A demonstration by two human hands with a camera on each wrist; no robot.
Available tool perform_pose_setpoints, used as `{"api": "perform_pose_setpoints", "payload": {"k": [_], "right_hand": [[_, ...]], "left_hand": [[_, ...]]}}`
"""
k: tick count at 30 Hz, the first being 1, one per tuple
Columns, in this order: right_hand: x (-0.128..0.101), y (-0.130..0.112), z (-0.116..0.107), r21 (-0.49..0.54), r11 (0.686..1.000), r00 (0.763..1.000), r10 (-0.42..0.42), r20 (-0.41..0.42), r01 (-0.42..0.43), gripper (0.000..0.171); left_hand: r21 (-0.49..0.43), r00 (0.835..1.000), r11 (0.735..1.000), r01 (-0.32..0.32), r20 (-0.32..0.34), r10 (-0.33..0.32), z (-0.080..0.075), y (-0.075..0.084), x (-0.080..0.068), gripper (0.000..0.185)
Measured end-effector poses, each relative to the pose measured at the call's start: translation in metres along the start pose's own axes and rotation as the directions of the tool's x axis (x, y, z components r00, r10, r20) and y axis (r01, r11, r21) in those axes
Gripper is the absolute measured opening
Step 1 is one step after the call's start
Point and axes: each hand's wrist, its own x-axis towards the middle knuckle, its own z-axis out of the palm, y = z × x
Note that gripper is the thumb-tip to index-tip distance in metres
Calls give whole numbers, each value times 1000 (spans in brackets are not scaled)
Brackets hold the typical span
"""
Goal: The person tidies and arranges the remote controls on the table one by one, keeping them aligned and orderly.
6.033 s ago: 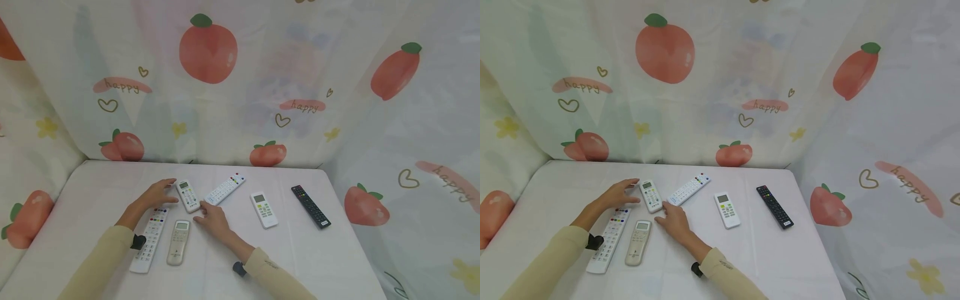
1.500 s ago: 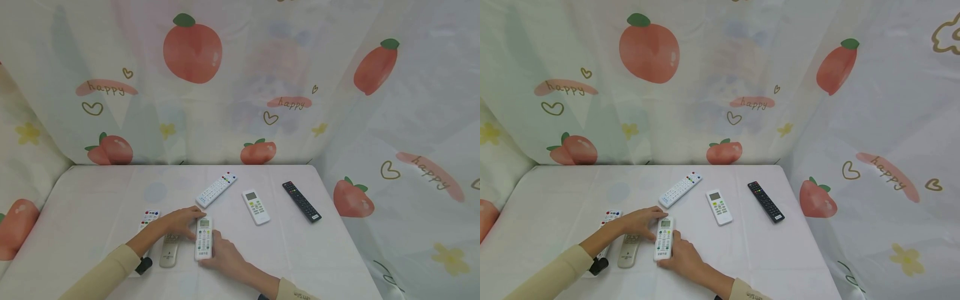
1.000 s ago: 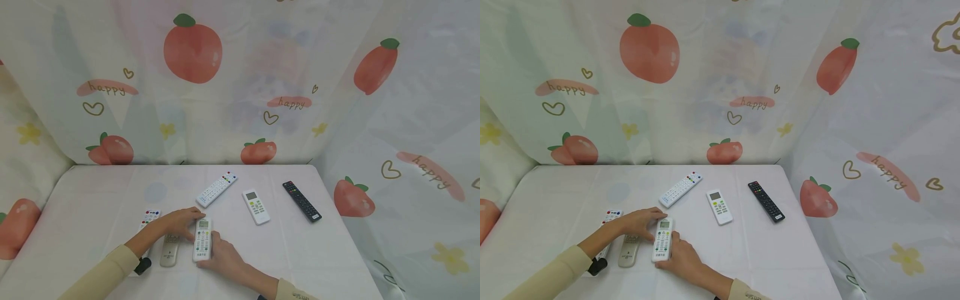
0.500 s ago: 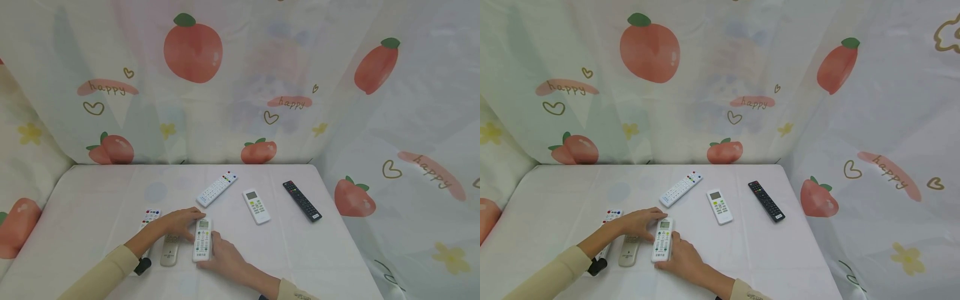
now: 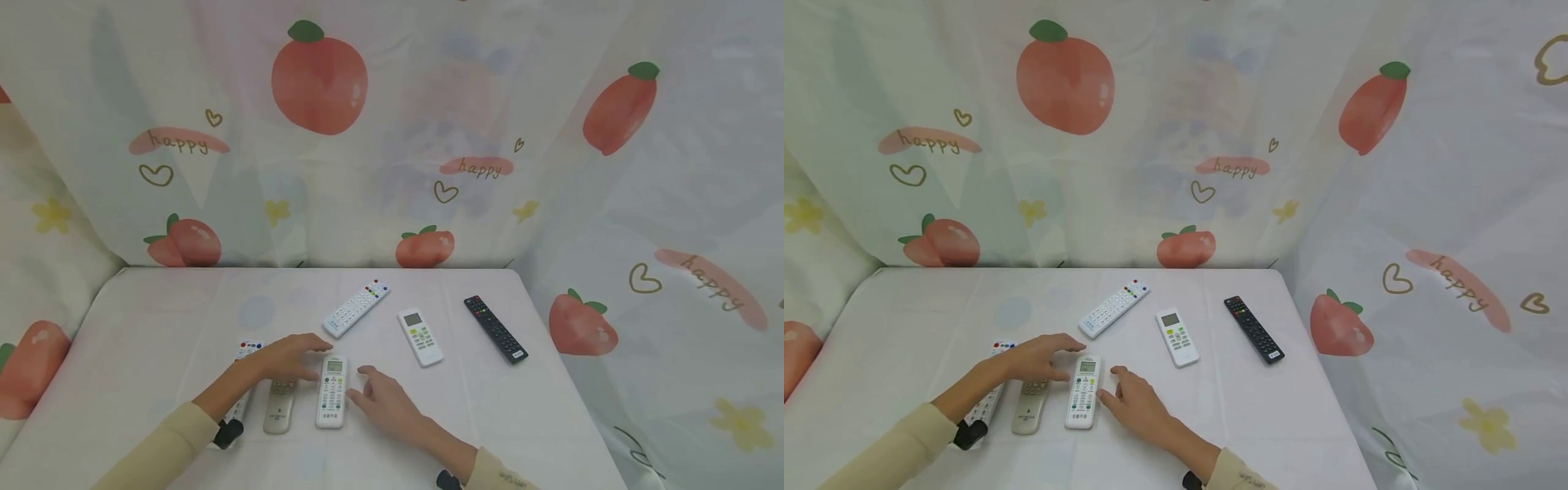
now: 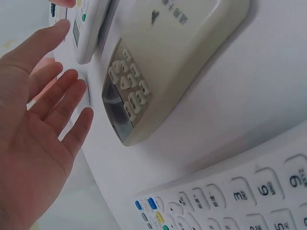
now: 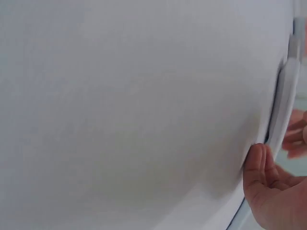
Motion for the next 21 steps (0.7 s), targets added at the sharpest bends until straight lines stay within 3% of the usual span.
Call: {"api": "perform_pose_setpoints", "payload": {"k": [4, 9, 13, 21], "right_hand": [[7, 10, -11, -25, 997, 996, -74, -57, 72, 46], [19, 19, -25, -58, 986, 979, -160, -124, 154, 44], [33, 22, -40, -49, 983, 972, -183, -144, 178, 48], [56, 28, -69, -78, 981, 966, -187, -181, 176, 55]], "left_hand": [[-34, 998, 999, -3, -63, 1, -4, -1, -3, 45], [-67, 990, 998, 7, -139, -16, -4, -5, -3, 38], [-109, 982, 994, 29, -184, -49, -3, -8, -1, 41], [-139, 964, 990, -4, -264, -33, 1, -11, 7, 46]]}}
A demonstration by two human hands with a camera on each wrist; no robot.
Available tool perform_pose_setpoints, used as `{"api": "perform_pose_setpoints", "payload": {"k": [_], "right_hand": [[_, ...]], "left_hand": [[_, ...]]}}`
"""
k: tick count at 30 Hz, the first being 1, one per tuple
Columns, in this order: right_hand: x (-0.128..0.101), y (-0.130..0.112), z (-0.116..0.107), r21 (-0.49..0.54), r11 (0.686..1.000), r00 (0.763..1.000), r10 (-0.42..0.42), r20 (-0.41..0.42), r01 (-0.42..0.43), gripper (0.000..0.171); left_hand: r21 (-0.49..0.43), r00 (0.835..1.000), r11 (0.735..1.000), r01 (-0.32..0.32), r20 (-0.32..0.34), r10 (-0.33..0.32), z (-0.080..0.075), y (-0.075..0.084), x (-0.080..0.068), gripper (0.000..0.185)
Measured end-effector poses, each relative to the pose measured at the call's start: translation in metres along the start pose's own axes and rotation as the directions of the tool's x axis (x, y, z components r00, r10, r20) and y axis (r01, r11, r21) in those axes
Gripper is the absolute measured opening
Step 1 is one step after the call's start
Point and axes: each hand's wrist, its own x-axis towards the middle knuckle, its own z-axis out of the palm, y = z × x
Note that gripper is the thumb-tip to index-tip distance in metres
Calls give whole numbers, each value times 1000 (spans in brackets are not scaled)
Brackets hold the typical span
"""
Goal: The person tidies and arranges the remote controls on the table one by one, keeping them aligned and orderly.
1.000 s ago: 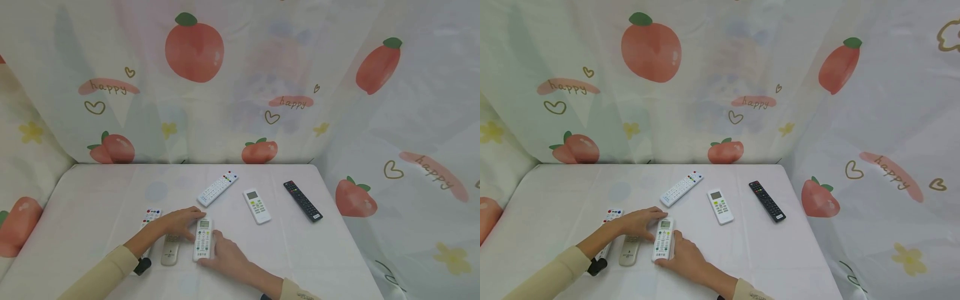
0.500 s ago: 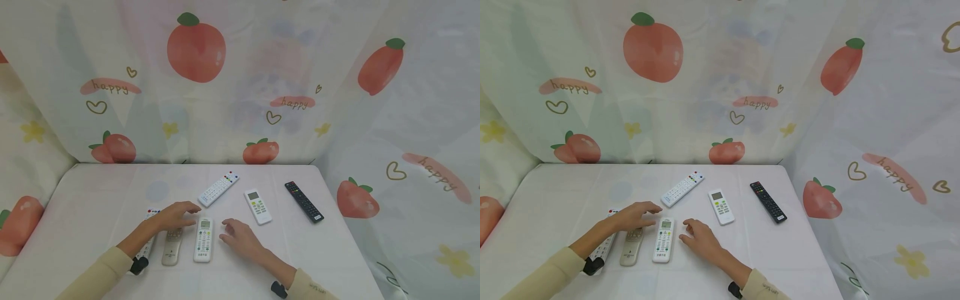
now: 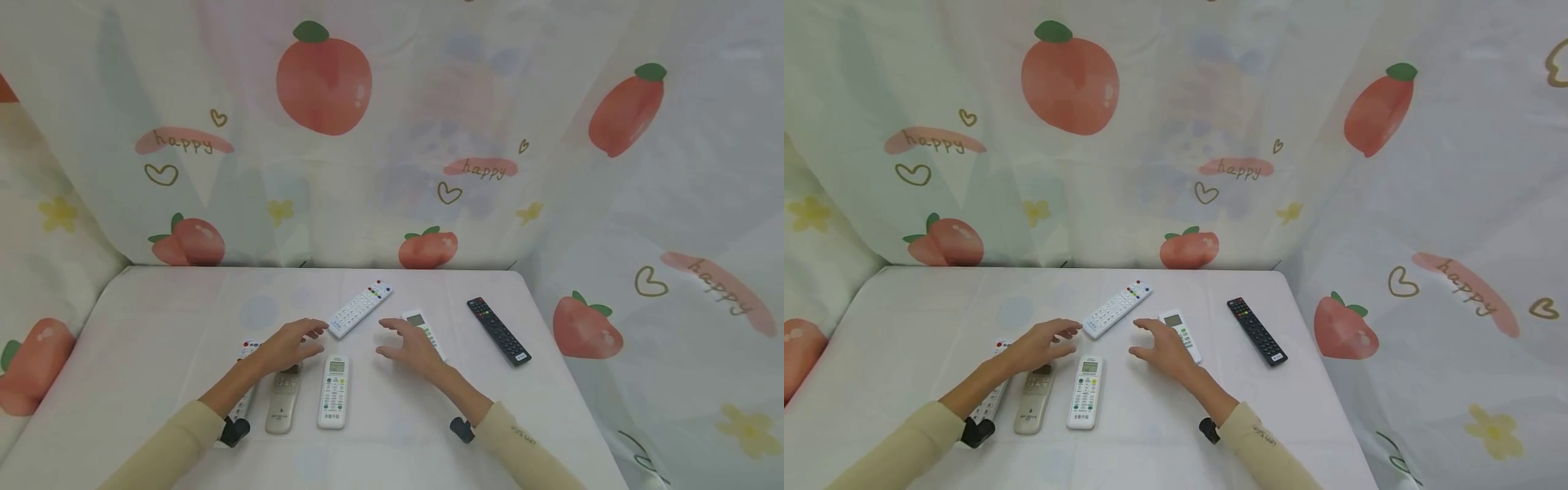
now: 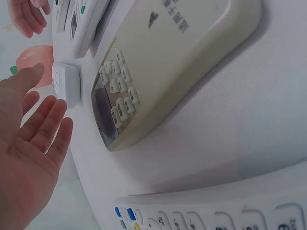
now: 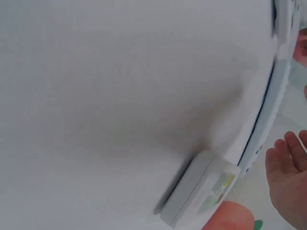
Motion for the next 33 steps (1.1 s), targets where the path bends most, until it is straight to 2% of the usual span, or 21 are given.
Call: {"api": "perform_pose_setpoints", "payload": {"k": [8, 12, 23, 33], "right_hand": [[28, 15, -15, 4, 999, 999, 48, 6, -49, 61], [41, 23, -20, 17, 997, 997, 72, 25, -72, 64], [74, 39, -22, -15, 987, 987, 162, 8, -162, 71], [93, 49, -18, -118, 979, 983, 173, 68, -165, 79]], "left_hand": [[0, 999, 999, 44, -22, -44, 3, 1, 10, 57], [-15, 999, 999, 46, -27, -46, 4, -1, 15, 61], [-1, 994, 994, 108, -10, -108, 6, -4, 23, 66], [13, 988, 988, 151, 26, -151, 10, -10, 31, 71]]}}
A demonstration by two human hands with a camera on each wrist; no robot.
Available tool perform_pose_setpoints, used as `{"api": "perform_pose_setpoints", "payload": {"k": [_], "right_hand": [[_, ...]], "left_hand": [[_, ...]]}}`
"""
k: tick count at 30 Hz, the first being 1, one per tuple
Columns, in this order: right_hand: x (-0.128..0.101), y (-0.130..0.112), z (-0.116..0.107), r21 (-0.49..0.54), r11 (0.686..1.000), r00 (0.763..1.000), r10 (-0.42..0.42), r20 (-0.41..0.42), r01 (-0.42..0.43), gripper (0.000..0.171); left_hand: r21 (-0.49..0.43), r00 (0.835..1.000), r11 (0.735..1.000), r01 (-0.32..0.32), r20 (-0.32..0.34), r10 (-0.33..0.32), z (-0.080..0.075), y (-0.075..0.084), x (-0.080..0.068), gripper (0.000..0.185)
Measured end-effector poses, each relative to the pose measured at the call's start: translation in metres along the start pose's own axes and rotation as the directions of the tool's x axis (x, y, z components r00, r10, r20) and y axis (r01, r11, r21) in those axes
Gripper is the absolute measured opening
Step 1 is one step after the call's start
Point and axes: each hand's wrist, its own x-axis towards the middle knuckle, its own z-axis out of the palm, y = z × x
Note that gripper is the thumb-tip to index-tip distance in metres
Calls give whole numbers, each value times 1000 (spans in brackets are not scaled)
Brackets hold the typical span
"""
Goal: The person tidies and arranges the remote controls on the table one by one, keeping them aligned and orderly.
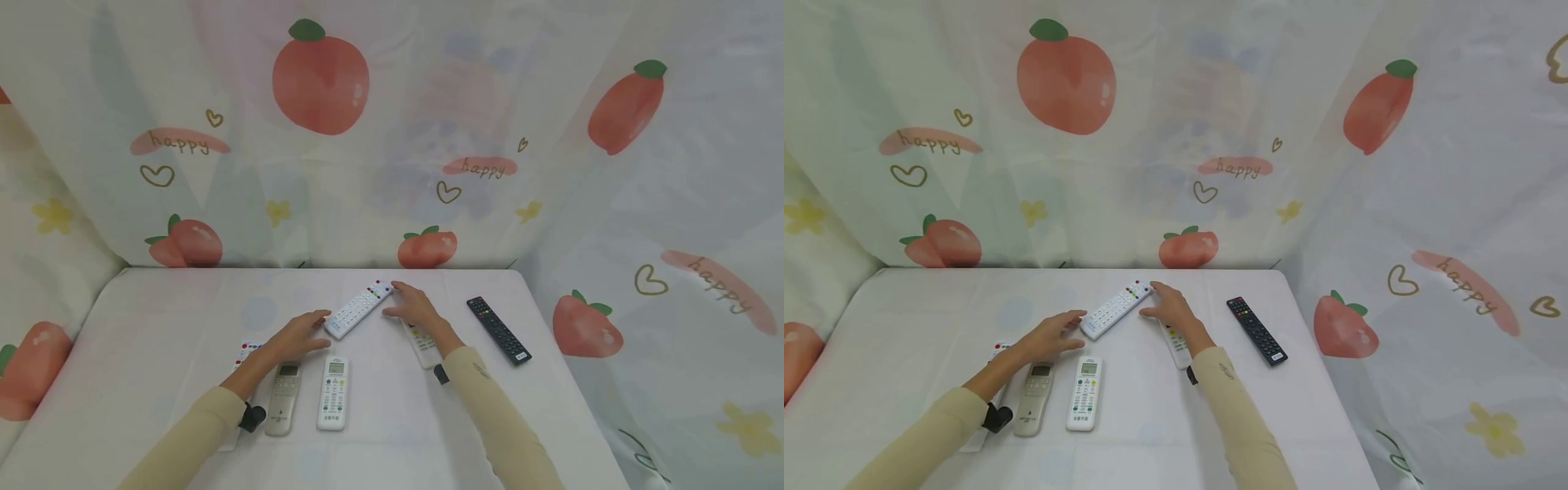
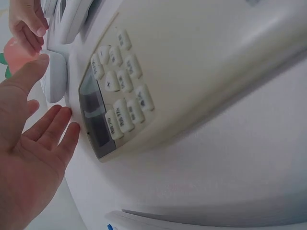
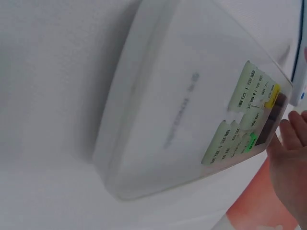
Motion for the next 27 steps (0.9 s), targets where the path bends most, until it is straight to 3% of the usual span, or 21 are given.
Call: {"api": "perform_pose_setpoints", "payload": {"k": [10, 18, 27], "right_hand": [[6, -5, 3, -18, 1000, 999, 16, 30, -15, 84], [13, -4, 8, -50, 997, 998, 53, 31, -51, 89], [19, -1, 14, -183, 983, 1000, 17, 12, -14, 87]], "left_hand": [[7, 998, 999, 54, 23, -54, 1, 4, 10, 70], [51, 999, 998, 36, 22, -37, 1, 3, 18, 64], [50, 999, 998, 41, 0, -41, 4, 3, 22, 61]]}}
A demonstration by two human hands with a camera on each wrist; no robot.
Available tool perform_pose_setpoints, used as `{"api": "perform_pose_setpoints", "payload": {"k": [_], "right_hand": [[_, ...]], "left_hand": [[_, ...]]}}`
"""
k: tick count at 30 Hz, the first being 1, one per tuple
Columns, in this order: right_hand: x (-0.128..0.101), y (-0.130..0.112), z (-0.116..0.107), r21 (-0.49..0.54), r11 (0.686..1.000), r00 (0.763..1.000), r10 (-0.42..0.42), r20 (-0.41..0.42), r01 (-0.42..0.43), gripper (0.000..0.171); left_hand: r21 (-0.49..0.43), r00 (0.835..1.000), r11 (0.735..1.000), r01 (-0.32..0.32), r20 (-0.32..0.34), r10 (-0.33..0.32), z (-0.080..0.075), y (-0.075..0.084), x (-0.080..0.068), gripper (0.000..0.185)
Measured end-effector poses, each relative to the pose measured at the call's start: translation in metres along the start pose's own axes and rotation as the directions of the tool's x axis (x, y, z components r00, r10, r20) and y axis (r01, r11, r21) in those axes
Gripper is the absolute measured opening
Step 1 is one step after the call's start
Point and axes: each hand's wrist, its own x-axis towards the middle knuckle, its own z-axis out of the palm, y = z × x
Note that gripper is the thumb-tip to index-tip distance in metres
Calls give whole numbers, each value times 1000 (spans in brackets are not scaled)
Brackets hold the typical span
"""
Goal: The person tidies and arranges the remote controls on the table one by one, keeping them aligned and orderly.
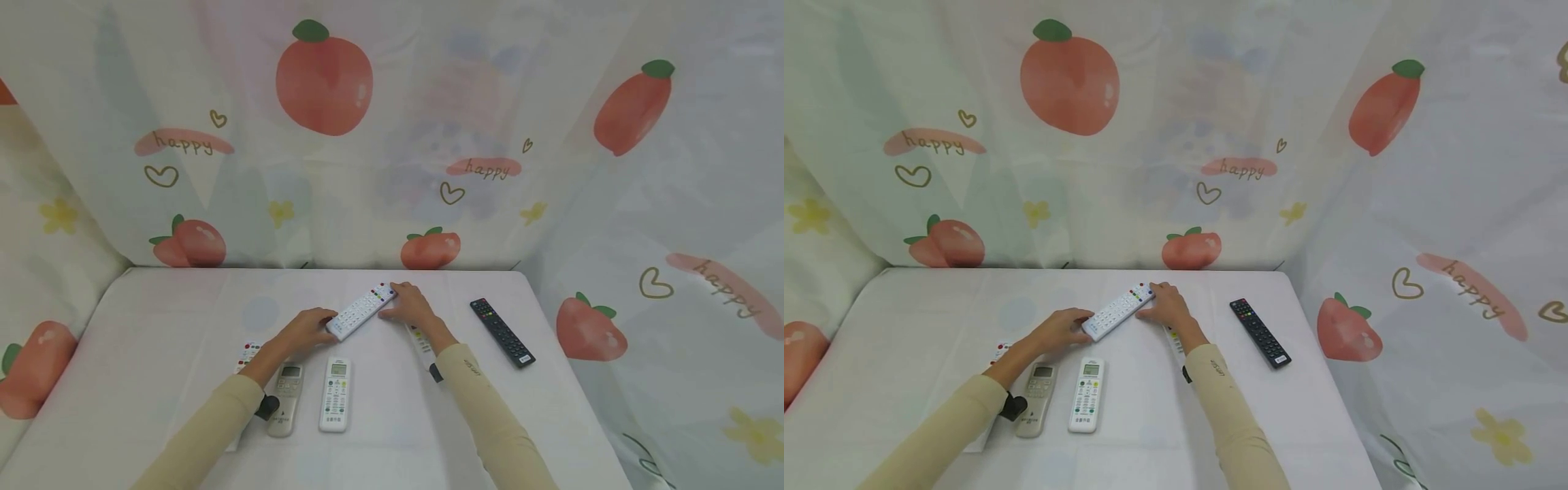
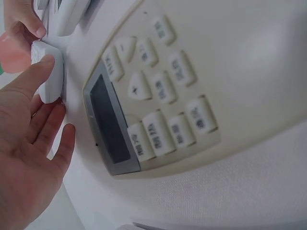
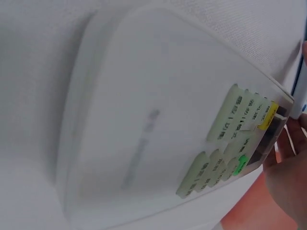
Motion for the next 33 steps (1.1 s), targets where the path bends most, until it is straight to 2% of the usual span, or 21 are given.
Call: {"api": "perform_pose_setpoints", "payload": {"k": [8, 16, 22, 30, 33], "right_hand": [[-5, 0, 2, 12, 1000, 998, -3, -58, 4, 82], [-6, -1, 3, 9, 1000, 997, -14, -81, 15, 82], [-8, -2, 2, 43, 999, 997, -11, -77, 15, 81], [-16, -4, -4, 62, 998, 994, -26, -102, 33, 80], [-18, -5, -7, 56, 997, 991, -48, -124, 55, 79]], "left_hand": [[-20, 1000, 1000, -14, -4, 14, -1, 2, -5, 60], [-22, 1000, 999, -25, -18, 24, -3, 2, -7, 59], [-20, 1000, 1000, -19, -14, 19, -2, 0, -7, 60], [-41, 999, 998, -40, -20, 40, -3, 0, -11, 60], [-60, 997, 996, -71, -36, 69, -4, 0, -13, 59]]}}
